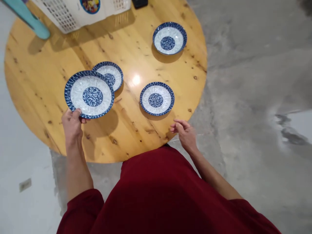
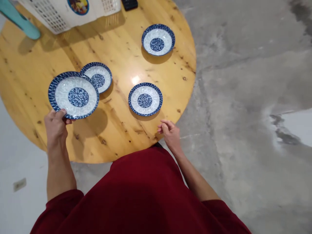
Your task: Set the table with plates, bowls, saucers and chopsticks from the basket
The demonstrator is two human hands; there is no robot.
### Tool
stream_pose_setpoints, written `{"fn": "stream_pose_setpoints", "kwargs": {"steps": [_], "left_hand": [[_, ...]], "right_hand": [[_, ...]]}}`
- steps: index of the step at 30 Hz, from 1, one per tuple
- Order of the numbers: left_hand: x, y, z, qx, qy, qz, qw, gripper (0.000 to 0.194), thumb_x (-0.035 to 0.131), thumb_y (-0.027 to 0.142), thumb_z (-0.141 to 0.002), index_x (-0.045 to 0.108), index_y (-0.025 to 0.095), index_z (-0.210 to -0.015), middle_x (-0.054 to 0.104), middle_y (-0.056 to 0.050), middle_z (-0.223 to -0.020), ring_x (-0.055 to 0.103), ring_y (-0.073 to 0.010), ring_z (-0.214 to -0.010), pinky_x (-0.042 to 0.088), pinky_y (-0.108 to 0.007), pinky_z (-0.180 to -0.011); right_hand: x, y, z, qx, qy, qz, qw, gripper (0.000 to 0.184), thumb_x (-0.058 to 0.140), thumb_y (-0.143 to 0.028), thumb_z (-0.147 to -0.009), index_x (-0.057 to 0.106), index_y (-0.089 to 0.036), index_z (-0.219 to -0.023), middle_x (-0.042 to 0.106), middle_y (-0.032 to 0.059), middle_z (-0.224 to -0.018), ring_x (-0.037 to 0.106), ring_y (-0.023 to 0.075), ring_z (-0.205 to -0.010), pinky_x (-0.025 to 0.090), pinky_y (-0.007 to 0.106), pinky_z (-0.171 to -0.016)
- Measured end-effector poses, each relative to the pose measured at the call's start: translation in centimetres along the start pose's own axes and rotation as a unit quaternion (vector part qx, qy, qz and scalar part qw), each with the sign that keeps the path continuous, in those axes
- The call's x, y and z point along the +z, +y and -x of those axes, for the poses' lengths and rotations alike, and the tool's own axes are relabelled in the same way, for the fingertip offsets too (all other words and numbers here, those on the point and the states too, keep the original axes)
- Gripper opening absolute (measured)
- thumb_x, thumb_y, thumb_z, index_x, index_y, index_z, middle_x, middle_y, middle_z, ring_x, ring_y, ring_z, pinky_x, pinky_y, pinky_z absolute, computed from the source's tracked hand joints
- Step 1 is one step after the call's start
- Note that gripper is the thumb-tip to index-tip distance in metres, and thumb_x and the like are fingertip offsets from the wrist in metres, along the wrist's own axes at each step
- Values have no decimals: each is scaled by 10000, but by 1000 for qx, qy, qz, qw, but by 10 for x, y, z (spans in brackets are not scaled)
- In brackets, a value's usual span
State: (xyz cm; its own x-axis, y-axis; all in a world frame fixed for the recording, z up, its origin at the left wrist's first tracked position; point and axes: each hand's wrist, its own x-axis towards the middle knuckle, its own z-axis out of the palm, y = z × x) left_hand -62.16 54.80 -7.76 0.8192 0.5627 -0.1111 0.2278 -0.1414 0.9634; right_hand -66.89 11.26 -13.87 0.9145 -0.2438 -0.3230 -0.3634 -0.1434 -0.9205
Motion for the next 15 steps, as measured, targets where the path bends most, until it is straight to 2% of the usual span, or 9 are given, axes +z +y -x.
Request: {"fn": "stream_pose_setpoints", "kwargs": {"steps": [4,9,12,15], "left_hand": [[-25,-27,58,-54,-20,-19,998,137,632,304,-733,560,188,-726,534,66,-501,441,-71,-389,321,-181,-390],[-37,-64,116,-134,-71,-59,987,204,606,372,-799,524,207,-712,494,61,-488,445,-92,-436,336,-209,-455],[-41,-80,132,-153,-92,-62,982,220,604,399,-814,523,212,-729,508,50,-508,430,-103,-446,344,-229,-471],[-48,-91,133,-166,-111,-64,978,238,598,420,-820,515,222,-718,503,36,-489,453,-127,-454,373,-250,-486]], "right_hand": [[58,-15,4,-27,-150,20,988,362,615,-487,-859,690,-177,-1030,732,38,-824,673,156,-619,579,296,-604],[124,-13,16,-39,-305,46,950,396,614,-490,-893,675,-197,-1152,735,59,-967,703,172,-728,572,281,-643],[146,-7,26,-55,-363,57,928,356,605,-460,-915,671,-213,-1163,728,60,-1012,698,178,-789,573,277,-675],[159,1,35,-54,-410,58,908,276,574,-393,-928,677,-208,-1106,719,33,-876,683,178,-756,570,275,-662]]}}
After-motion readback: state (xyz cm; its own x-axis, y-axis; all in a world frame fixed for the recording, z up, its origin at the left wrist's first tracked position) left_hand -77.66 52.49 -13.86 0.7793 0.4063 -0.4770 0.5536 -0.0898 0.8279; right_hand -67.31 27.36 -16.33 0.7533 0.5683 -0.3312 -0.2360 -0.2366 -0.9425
